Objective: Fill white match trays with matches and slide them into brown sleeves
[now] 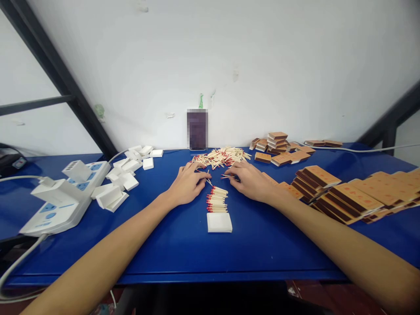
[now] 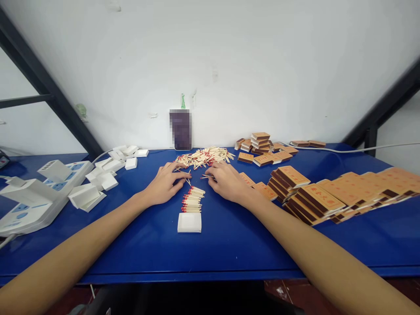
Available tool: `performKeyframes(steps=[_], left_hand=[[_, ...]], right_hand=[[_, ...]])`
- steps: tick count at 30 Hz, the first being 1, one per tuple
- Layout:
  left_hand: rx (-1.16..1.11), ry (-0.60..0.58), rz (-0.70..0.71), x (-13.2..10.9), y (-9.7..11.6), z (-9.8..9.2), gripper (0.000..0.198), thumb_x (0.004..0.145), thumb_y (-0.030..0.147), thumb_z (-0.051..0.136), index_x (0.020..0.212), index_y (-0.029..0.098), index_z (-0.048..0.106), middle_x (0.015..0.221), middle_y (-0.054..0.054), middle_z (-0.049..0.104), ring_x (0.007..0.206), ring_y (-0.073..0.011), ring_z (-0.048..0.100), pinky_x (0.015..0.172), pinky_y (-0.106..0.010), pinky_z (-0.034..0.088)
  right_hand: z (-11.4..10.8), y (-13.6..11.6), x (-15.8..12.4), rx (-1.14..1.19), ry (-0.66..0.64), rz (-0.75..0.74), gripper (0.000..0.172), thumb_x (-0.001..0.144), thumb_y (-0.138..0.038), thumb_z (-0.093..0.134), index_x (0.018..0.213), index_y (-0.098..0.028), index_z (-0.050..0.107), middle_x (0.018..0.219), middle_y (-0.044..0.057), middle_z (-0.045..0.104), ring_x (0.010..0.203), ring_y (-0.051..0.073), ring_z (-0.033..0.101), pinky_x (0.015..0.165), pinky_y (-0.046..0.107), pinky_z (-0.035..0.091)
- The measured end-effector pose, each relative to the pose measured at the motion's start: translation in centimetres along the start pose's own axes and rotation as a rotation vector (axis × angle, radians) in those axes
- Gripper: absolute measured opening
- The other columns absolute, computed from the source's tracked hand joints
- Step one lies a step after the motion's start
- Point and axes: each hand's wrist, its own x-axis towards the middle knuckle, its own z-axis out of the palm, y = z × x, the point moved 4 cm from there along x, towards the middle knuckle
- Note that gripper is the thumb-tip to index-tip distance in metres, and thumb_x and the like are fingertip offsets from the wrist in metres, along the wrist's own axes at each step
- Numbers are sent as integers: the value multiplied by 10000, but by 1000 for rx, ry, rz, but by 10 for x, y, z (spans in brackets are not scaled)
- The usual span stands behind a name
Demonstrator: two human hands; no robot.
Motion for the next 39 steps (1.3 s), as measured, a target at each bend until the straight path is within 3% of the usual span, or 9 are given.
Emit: performKeyframes(steps=[6,13,21,29,39], left_hand=[[-52,41,-95,4,-6,1,243,938,405,573,1109,298,708,1290,-46,553,1191,-281,459,955,-464,384],[-123,65,-137,10,-9,3,176,897,407,643,994,292,735,1216,-29,596,1144,-261,495,948,-455,380],[-95,88,-139,8,-7,4,204,917,422,613,986,276,738,1144,-42,613,1101,-257,501,921,-449,383],[-95,83,-140,7,-7,2,165,923,318,602,962,274,756,957,-35,682,976,-243,525,863,-435,384],[-186,83,-162,8,-6,0,143,911,229,585,913,241,727,1026,-3,736,1019,-233,593,905,-435,397]], right_hand=[[1,4,0,57,10,50,218,904,-190,527,931,-188,743,927,100,689,909,244,614,813,367,470],[5,-11,13,290,20,160,149,857,-195,615,921,-198,749,780,19,714,698,147,603,662,259,439],[3,-29,31,295,-35,19,163,834,-171,607,831,-199,768,737,23,699,653,136,590,630,250,421],[7,-28,39,379,-41,10,188,782,-73,608,859,-169,750,750,17,715,670,129,624,656,237,456],[1,-14,20,397,-10,73,186,798,-48,586,843,-176,714,742,0,707,644,113,612,630,217,454]])
